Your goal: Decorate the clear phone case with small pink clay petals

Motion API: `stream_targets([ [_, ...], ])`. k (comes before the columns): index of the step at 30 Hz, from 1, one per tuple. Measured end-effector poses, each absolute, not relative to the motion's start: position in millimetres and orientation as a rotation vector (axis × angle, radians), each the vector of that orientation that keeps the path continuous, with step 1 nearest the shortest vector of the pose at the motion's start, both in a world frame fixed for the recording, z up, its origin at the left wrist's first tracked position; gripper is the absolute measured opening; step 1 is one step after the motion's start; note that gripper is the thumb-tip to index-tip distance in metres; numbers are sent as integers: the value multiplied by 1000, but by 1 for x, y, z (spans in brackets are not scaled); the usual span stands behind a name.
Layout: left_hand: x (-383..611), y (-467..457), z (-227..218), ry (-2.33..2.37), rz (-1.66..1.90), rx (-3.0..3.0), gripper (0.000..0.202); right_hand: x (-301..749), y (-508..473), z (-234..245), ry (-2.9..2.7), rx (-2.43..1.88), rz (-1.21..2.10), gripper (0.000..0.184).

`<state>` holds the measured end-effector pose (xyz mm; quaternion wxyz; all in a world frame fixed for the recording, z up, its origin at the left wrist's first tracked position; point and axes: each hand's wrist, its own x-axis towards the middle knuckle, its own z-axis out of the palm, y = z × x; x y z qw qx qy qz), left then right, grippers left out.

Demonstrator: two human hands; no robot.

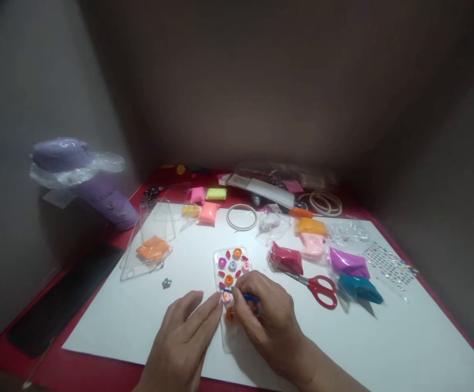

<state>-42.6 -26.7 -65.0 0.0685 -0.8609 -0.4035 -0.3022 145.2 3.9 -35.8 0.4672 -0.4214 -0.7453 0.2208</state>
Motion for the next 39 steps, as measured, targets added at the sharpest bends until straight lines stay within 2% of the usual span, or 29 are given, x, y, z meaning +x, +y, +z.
stream_targets([
  [39,-43,-25,-65,-1132,-913,-2599,43,147,6,-37,-1865,-1020,486,13],
])
